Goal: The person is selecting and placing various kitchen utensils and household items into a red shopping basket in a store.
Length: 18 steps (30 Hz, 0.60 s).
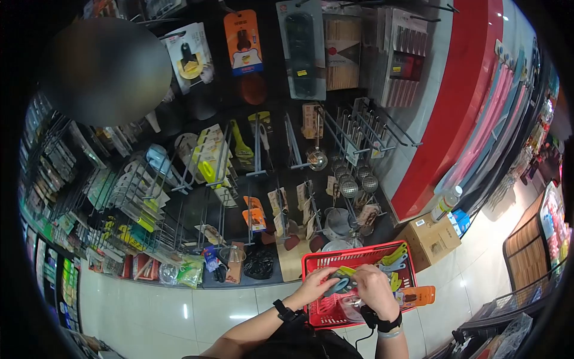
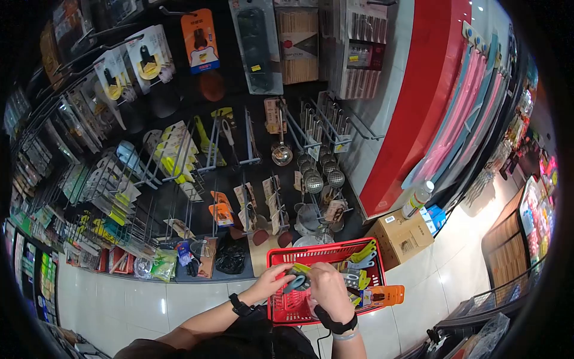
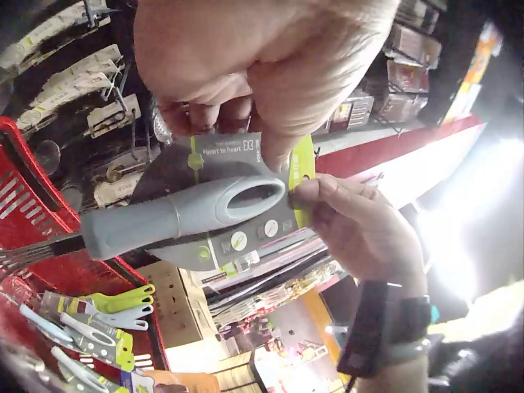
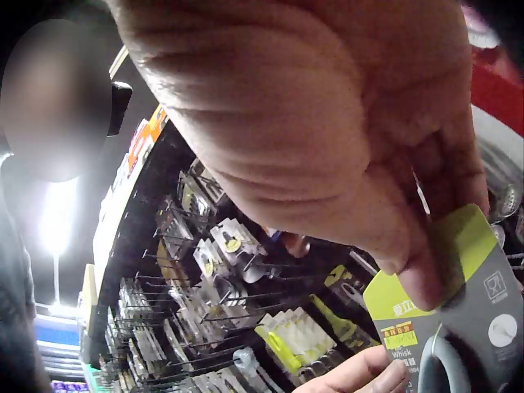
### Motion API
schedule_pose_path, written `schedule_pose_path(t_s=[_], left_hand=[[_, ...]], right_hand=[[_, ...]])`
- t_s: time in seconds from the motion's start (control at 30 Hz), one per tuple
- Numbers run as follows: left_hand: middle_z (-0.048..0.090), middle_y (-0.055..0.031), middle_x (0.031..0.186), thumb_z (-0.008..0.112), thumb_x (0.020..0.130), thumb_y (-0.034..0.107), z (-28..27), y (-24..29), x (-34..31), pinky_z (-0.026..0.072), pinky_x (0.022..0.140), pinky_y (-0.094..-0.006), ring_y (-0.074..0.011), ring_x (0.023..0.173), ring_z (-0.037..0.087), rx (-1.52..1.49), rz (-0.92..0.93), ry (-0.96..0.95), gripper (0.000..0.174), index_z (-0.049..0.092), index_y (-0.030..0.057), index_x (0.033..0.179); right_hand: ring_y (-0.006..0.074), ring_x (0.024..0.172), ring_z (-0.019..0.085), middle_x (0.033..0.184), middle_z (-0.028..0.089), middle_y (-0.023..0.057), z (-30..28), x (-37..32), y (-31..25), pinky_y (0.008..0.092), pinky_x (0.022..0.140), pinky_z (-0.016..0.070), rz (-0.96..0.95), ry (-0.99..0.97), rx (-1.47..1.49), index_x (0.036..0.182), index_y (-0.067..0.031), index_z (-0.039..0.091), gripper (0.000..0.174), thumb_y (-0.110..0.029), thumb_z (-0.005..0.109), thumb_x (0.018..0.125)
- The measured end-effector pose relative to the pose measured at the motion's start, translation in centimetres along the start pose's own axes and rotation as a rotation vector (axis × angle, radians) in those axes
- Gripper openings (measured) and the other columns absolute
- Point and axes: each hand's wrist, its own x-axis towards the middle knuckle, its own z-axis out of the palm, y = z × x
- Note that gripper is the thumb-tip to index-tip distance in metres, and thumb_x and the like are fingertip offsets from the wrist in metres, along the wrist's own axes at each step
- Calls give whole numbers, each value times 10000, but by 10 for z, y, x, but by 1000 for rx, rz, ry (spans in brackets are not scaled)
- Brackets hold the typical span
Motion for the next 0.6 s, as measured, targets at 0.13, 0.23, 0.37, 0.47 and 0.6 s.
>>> schedule_pose_path(t_s=[0.13, 0.23, 0.37, 0.47, 0.6], left_hand=[[597, 37, 902, 597, 886, 105, -23, 14, -5, 435, 669, -185, -8, 782, 512, -262, -205, -19, 208, 577, 2, 1066], [606, 12, 949, 534, 917, 91, -50, 13, -1, 443, 765, -220, -52, 854, 528, -329, -277, 281, 172, 585, -7, 1049], [548, 43, 801, 524, 930, 141, -112, 27, 40, 384, 637, -210, -30, 727, 437, -210, -99, 617, 145, 578, 11, 897], [586, 21, 833, 516, 936, 151, -148, 32, 71, 402, 658, -209, -33, 746, 477, -271, 5, 719, 174, 599, -1, 957], [608, -10, 919, 508, 939, 136, -175, 29, 96, 414, 742, -217, -55, 823, 519, -348, -1, 709, 184, 589, -10, 1016]], right_hand=[[334, 802, 603, 823, 625, 168, 6, 20, -27, 392, 731, 488, -144, -42, 64, 839, 34, 637, 110, -1, 584, 749], [354, 995, 542, 1113, 546, 212, 3, 27, -49, 401, 861, 452, -157, 66, 99, 1022, 15, 599, 269, -24, 620, 757], [385, 1122, 449, 1290, 418, 218, 1, 20, -52, 431, 934, 405, -128, 62, 60, 1148, -23, 543, 407, -63, 660, 760], [383, 1113, 456, 1264, 442, 217, 5, 11, -45, 431, 934, 407, -115, 27, 72, 1135, -22, 553, 394, -64, 660, 759], [382, 1092, 464, 1237, 459, 222, 14, 0, -38, 428, 928, 414, -107, -7, 56, 1118, -20, 561, 378, -66, 658, 756]])
